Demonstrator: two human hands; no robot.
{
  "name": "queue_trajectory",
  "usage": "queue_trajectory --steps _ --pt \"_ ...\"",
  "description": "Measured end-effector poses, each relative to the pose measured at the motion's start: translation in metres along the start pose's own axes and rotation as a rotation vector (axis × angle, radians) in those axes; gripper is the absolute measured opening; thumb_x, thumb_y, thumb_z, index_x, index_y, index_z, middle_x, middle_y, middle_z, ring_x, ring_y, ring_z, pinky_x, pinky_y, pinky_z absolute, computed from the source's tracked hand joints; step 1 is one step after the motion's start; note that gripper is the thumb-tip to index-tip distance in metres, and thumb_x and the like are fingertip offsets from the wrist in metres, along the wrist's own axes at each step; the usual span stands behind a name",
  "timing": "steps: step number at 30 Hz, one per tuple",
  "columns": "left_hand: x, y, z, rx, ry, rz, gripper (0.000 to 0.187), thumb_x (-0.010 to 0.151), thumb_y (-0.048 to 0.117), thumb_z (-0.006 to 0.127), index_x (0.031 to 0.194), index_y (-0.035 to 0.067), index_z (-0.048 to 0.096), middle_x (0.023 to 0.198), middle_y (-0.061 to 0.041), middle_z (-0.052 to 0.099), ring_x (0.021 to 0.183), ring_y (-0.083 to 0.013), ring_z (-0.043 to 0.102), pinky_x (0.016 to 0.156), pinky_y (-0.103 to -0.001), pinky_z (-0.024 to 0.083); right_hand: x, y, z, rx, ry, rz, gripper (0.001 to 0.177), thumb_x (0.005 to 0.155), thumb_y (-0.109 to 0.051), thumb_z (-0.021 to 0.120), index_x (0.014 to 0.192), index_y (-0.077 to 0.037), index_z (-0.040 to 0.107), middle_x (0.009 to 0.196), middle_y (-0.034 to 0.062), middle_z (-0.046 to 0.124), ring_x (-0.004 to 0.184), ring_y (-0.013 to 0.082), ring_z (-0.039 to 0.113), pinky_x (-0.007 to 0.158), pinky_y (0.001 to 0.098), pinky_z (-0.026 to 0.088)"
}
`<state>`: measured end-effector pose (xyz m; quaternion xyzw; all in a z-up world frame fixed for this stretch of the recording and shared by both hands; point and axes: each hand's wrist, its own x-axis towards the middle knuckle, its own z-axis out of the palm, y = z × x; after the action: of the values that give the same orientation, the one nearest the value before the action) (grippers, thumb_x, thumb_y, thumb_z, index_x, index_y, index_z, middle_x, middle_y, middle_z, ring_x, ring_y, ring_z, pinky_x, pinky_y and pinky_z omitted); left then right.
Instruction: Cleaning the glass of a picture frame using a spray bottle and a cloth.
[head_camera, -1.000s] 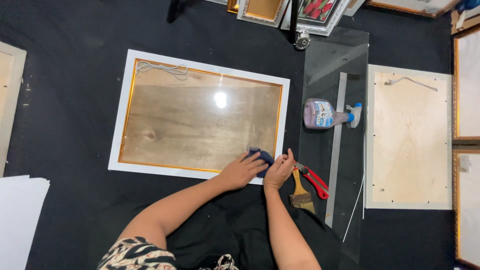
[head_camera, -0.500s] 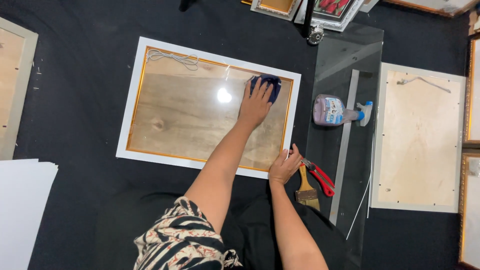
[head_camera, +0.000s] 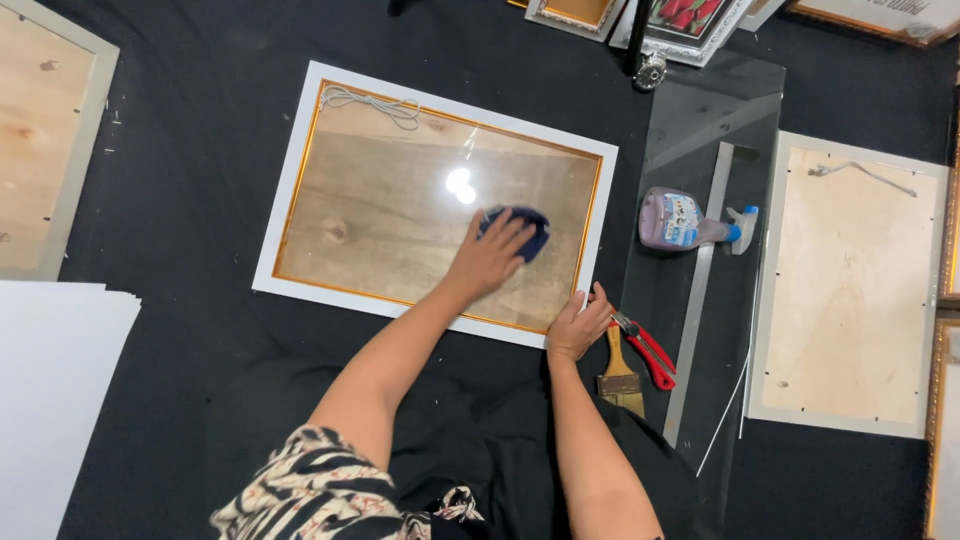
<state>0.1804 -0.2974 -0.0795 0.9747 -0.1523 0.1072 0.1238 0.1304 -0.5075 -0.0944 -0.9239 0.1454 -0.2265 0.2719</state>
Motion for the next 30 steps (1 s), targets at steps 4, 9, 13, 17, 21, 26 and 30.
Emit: queue_trajectory --steps 4,9,13,17,21,26,30 --pt "0.09 -0.047 -0.024 0.056 -0.361 -0.164 0.063 0.106 0.055 0.021 0.164 0.03 0.021 0.168 0.0 0.03 0.158 -0.0247 0.015 0.126 -0.06 0.001 -0.002 -0.007 -0.002 -0.047 -0.014 0.017 0.036 0.107 -0.041 0.051 0.132 -0.018 0.06 0.105 0.0054 0.056 0.103 0.0313 0.058 0.092 0.0455 0.045" --pt "0.11 -0.041 -0.041 0.181 -0.402 -0.208 0.062 0.108 0.042 0.028 0.161 0.009 0.029 0.169 -0.007 0.026 0.159 -0.0273 0.006 0.129 -0.055 -0.001 0.004 -0.014 -0.001 -0.091 -0.013 0.002 0.037 0.109 -0.045 0.047 0.13 -0.018 0.061 0.106 0.0045 0.055 0.102 0.0299 0.058 0.092 0.0443 0.045" --pt "0.005 -0.02 -0.019 -0.042 -0.083 -0.048 0.063 0.1 0.036 0.045 0.151 0.0 0.043 0.154 -0.019 0.048 0.151 -0.0352 0.031 0.123 -0.057 0.022 0.002 -0.008 -0.002 -0.093 -0.039 -0.018 0.034 0.108 -0.043 0.049 0.129 -0.019 0.061 0.107 0.0044 0.055 0.103 0.0299 0.057 0.092 0.0448 0.045" --pt "-0.101 -0.002 -0.046 -0.114 -0.026 0.139 0.061 0.099 0.041 0.041 0.153 0.011 0.043 0.142 -0.012 0.056 0.147 -0.0312 0.039 0.12 -0.061 0.02 0.0 -0.009 -0.003 -0.039 0.007 -0.046 0.03 0.108 -0.038 0.051 0.126 -0.017 0.063 0.104 0.0074 0.055 0.098 0.0351 0.058 0.089 0.048 0.046" --pt "-0.093 -0.024 -0.053 -0.061 -0.027 0.123 0.057 0.103 0.049 0.035 0.15 0.019 0.048 0.138 -0.008 0.061 0.151 -0.0284 0.033 0.121 -0.065 0.016 0.001 -0.003 0.003 -0.054 0.029 -0.041 0.028 0.109 -0.037 0.053 0.125 -0.017 0.064 0.104 0.0062 0.056 0.098 0.0346 0.058 0.089 0.0473 0.046" --pt "0.036 -0.076 -0.035 0.185 0.03 -0.049 0.059 0.106 0.049 0.034 0.138 0.007 0.061 0.144 -0.009 0.059 0.153 -0.0255 0.029 0.127 -0.056 0.013 -0.001 -0.006 0.001 -0.088 -0.002 -0.02 0.03 0.109 -0.039 0.052 0.126 -0.016 0.064 0.107 0.0059 0.056 0.102 0.0331 0.059 0.091 0.0476 0.046" --pt "0.1 -0.116 0.001 0.079 -0.335 -0.287 0.062 0.109 0.056 0.021 0.154 0.016 0.035 0.164 -0.007 0.031 0.158 -0.0257 0.007 0.128 -0.059 0.001 0.0 -0.012 -0.003 -0.125 -0.036 -0.004 0.029 0.108 -0.037 0.052 0.126 -0.016 0.062 0.108 0.0081 0.055 0.103 0.0349 0.059 0.092 0.0484 0.046"
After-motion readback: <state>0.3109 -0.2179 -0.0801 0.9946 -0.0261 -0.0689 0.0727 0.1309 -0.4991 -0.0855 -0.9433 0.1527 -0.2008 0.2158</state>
